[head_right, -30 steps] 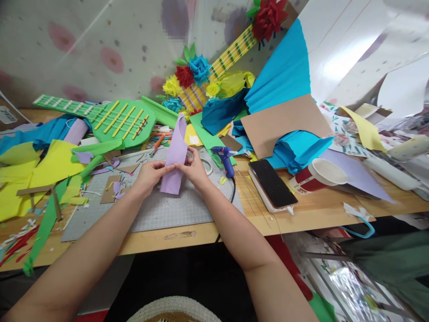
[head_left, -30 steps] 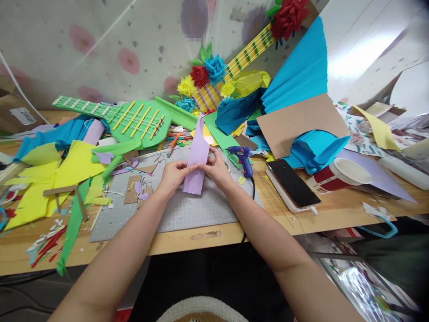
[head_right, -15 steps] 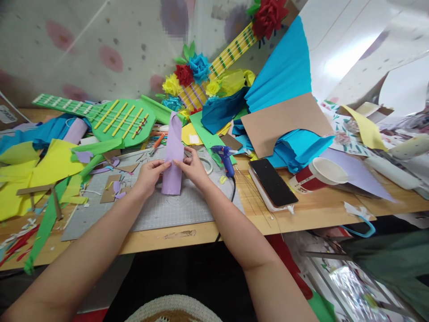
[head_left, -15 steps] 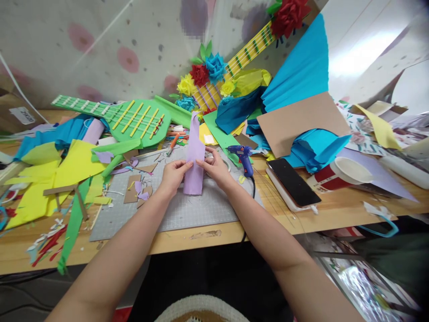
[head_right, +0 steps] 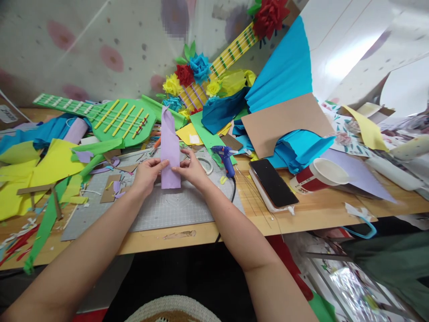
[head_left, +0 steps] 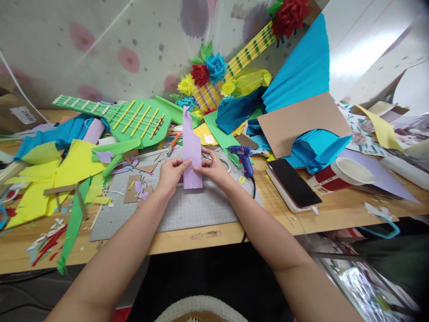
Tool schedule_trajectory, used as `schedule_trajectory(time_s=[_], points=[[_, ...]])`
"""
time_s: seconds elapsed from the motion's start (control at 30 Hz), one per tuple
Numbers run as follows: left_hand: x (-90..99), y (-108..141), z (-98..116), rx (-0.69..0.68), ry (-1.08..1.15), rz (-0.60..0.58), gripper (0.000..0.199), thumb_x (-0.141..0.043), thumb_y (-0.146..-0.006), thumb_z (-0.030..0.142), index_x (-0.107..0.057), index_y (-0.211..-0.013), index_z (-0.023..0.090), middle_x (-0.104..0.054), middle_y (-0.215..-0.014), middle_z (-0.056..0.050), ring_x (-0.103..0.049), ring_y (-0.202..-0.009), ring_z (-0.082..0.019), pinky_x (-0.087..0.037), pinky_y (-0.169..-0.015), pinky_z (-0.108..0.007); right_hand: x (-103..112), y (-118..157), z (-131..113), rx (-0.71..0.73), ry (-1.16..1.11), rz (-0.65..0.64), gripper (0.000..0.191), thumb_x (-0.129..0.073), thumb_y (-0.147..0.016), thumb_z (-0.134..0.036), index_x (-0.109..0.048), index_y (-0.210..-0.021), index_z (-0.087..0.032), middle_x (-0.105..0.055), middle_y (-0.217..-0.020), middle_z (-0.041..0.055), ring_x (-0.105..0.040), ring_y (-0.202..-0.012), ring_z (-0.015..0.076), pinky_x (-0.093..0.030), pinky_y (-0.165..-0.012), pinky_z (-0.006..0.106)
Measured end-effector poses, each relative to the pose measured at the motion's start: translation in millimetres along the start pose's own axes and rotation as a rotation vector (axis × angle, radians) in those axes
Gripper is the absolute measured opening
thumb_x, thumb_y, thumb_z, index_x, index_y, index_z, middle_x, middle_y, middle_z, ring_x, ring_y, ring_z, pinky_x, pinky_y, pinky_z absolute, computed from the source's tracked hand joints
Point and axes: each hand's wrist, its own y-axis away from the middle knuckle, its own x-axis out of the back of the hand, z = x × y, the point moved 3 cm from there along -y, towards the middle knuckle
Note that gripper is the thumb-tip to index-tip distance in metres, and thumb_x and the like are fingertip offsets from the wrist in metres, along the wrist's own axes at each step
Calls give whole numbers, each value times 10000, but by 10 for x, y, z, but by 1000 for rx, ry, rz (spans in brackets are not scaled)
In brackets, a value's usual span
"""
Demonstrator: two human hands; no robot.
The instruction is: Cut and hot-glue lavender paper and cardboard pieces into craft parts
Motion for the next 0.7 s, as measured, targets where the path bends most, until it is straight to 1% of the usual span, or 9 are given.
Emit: schedule_trajectory(time_s=[0.07,0.17,0.23,0.3,0.4,0.47,0.53,0.63,0.7], points=[[-3,4,-12,3,-36,-38,426,-801,-427,447,-630,-665,137,-595,-588,7,-495,-487,-97,-387,-461,-222,33,-4,-14,23,6,57,679,-748,-532,-285,-385,-1103,-234,-522,-568,-100,-508,-506,101,-403,-522,249],[-11,-2,-45,-61,-169,-92,348,-792,-467,402,-595,-590,143,-538,-526,27,-439,-456,-76,-315,-441,-208,97,-8,-34,38,-5,124,673,-746,-535,-290,-379,-1096,-238,-526,-583,-99,-508,-508,102,-405,-519,251],[-4,-19,-65,-119,-234,-80,323,-777,-499,380,-551,-540,152,-472,-478,49,-399,-436,-65,-282,-441,-208,112,-5,-34,18,-18,111,687,-748,-534,-291,-372,-1106,-237,-551,-619,-84,-535,-542,114,-424,-544,265],[10,-43,-77,-152,-222,-48,315,-753,-536,380,-526,-534,162,-446,-472,58,-388,-436,-64,-284,-451,-208,94,-1,-22,-8,-13,58,684,-747,-540,-299,-375,-1111,-236,-566,-644,-69,-547,-563,123,-429,-556,273],[26,-75,-68,-177,-151,-22,328,-745,-545,389,-505,-529,166,-452,-481,56,-398,-449,-65,-322,-473,-209,42,0,5,-12,19,-17,658,-731,-554,-307,-383,-1106,-229,-554,-643,-64,-531,-558,121,-415,-553,271],[26,-87,-55,-158,-127,-31,344,-749,-535,410,-510,-533,162,-472,-493,48,-418,-461,-68,-360,-486,-213,37,-2,7,31,72,6,645,-707,-572,-302,-375,-1119,-226,-522,-633,-73,-512,-553,117,-410,-563,273],[22,-86,-40,-122,-106,-37,354,-749,-528,441,-558,-598,151,-534,-561,25,-482,-510,-85,-413,-516,-225,69,5,-27,128,215,102,620,-667,-612,-279,-369,-1152,-224,-499,-645,-68,-502,-569,124,-417,-596,292],[15,-53,2,-128,-69,4,436,-760,-513,451,-609,-784,146,-606,-720,-13,-574,-635,-121,-475,-585,-255,118,49,-133,329,557,260,585,-580,-670,-188,-376,-1218,-210,-536,-721,-14,-530,-684,174,-427,-701,351],[-22,-9,30,-155,-41,-22,473,-764,-515,447,-609,-846,147,-620,-768,-25,-598,-680,-136,-492,-625,-273,103,78,-189,433,764,283,591,-536,-685,-135,-384,-1253,-195,-575,-794,33,-540,-780,212,-421,-757,381]])
